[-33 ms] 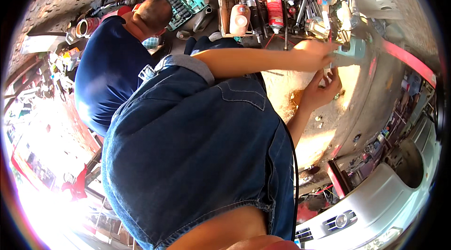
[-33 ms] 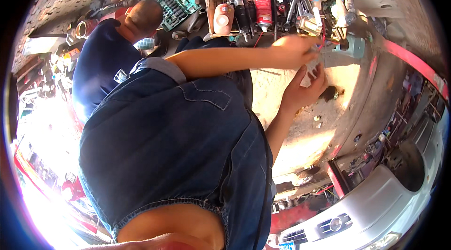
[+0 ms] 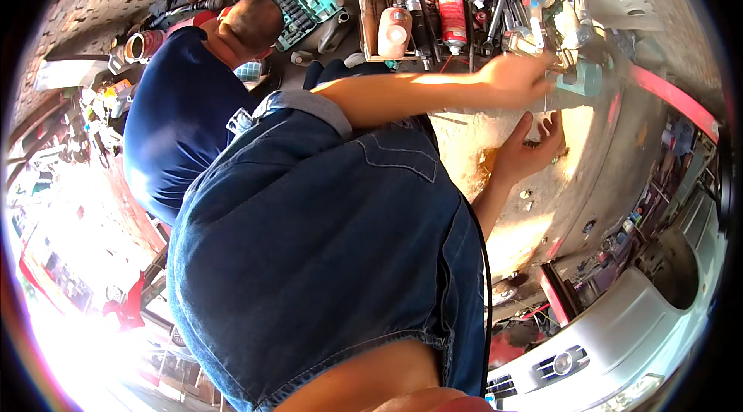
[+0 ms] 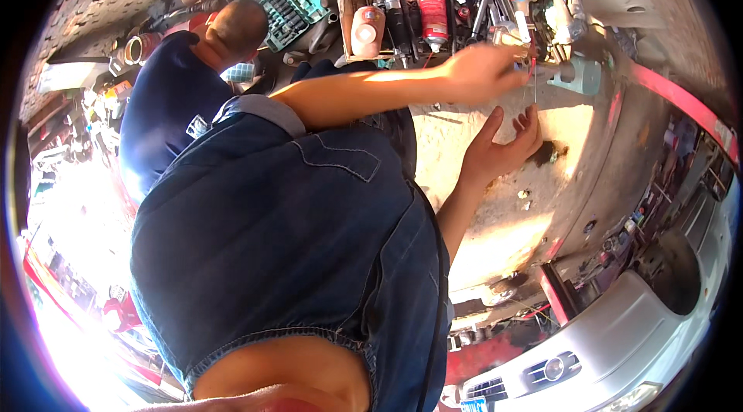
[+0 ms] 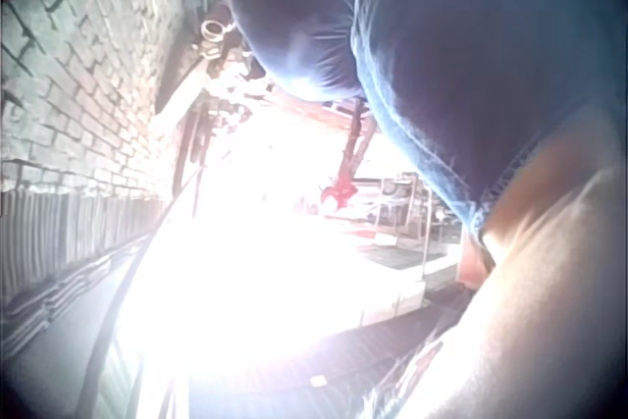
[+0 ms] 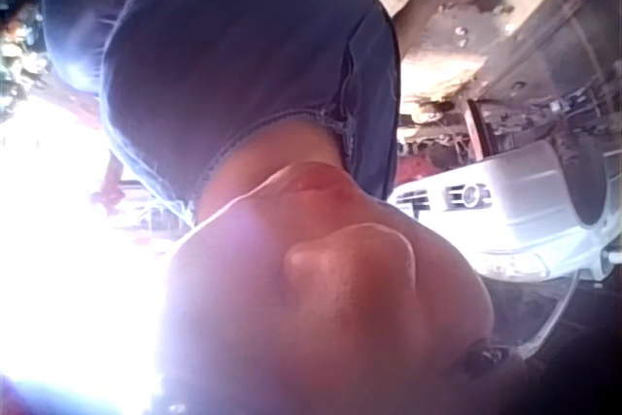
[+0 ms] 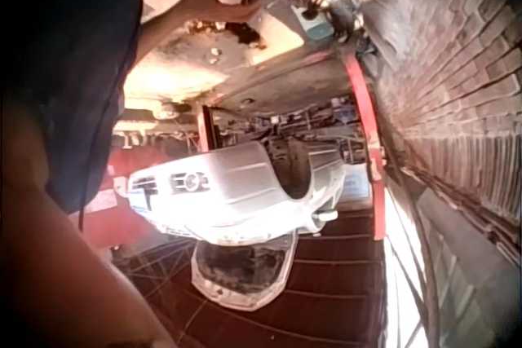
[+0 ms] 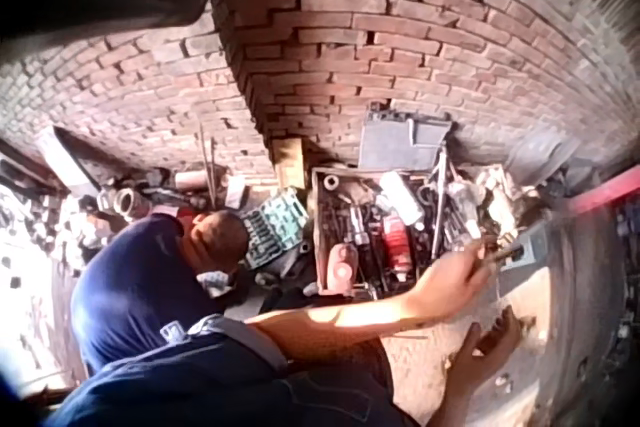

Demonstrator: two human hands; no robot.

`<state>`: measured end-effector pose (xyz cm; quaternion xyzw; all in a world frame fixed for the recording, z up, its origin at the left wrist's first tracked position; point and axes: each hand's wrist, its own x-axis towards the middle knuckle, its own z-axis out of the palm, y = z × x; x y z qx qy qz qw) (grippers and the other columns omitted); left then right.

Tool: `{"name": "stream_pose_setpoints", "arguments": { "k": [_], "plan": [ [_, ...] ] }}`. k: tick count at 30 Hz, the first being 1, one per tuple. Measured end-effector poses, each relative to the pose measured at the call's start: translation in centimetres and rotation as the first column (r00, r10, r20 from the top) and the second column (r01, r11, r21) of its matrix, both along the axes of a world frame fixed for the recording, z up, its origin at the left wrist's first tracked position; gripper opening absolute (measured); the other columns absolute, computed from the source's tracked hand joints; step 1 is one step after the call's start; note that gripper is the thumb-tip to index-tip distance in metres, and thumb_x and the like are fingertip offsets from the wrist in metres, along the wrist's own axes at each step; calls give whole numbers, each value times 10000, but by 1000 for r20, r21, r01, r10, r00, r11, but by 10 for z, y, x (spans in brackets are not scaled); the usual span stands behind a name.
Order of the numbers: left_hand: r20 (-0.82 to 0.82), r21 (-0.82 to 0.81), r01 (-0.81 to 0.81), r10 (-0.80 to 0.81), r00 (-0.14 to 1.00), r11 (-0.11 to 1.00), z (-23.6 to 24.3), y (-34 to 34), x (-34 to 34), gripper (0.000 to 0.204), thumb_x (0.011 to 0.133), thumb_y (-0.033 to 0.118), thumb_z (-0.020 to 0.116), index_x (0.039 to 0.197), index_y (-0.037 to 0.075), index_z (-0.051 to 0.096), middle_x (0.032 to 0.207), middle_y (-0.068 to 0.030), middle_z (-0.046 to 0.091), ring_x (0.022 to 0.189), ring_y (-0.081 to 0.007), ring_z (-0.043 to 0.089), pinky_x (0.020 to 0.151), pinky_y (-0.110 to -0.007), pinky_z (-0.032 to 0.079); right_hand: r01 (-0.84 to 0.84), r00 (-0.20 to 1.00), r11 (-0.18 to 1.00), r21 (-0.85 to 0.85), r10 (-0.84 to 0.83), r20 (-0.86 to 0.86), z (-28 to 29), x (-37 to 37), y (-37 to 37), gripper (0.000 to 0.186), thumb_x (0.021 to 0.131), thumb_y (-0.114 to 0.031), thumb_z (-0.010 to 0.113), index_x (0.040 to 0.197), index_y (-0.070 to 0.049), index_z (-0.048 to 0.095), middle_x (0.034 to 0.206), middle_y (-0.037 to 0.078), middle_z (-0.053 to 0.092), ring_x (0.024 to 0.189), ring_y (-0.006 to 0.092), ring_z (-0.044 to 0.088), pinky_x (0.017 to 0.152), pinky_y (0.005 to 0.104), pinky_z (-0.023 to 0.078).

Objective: The person manipulates a metal mechanical part by hand, uses a wrench to work on bolts, and applies a power drill to the component.

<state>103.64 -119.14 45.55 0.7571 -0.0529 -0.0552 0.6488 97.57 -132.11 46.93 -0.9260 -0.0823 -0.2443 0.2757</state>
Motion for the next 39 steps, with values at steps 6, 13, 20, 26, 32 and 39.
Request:
{"name": "stream_pose_setpoints", "arguments": {
  "k": [6, 13, 20, 26, 32, 39],
  "plan": [
    [-212, -502, -484, 441, 872, 716, 4, 184, 35, 302, 958, 206, 516, 1222, 68, 561, 671, 20, 531, 548, -60, 444, 483, -189, 356, -33, 982, 999, 4, 33, -184, -9, -19, -14, 379, 880, -153, 641, 1219, -17, 538, 1100, 141, 545, 946, 240, 550, 795, 339, 472],
    [-595, -437, -650, 342, 727, 621, -152, 256, 24, 167, 947, 159, 481, 910, 17, 561, 647, -4, 467, 485, -63, 328, 434, -230, 259, -85, 899, 981, 173, 150, -411, -38, -28, -7, 286, 878, -124, 631, 1140, -22, 579, 1082, 122, 563, 930, 229, 575, 770, 328, 485],
    [-756, -448, -633, 111, 646, 632, -213, 229, -25, 167, 965, 104, 447, 1045, -15, 532, 730, -23, 497, 525, -91, 370, 460, -245, 314, -286, 690, 942, 178, 331, -643, -97, -25, 16, 352, 833, -131, 658, 1154, -31, 554, 1081, 159, 558, 982, 293, 566, 845, 380, 465],
    [-762, -383, -737, 260, 593, 557, -277, 207, -31, 175, 892, -31, 434, 1020, -42, 553, 859, -143, 628, 669, -196, 575, 578, -289, 468, -501, 671, 854, 142, 487, -559, -145, -15, 50, 590, 766, -172, 724, 1255, 9, 448, 1164, 223, 522, 1093, 400, 493, 942, 435, 401],
    [-725, -250, -802, 444, 526, 542, -283, 179, -32, 146, 867, -49, 460, 989, -27, 536, 930, -129, 587, 829, -246, 612, 679, -337, 519, -449, 625, 815, 366, 579, -524, -162, -14, 93, 913, 655, -262, 838, 1346, 49, 330, 1259, 245, 458, 1153, 387, 478, 972, 430, 395],
    [-716, -278, -770, 411, 564, 574, -234, 166, -58, 104, 879, 32, 480, 872, 37, 584, 814, -25, 535, 799, -119, 550, 686, -265, 441, -455, 659, 778, 433, 621, -424, -176, -3, 120, 978, 597, -209, 878, 1350, 56, 311, 1250, 238, 463, 1163, 373, 487, 964, 408, 418]
  ]
}}
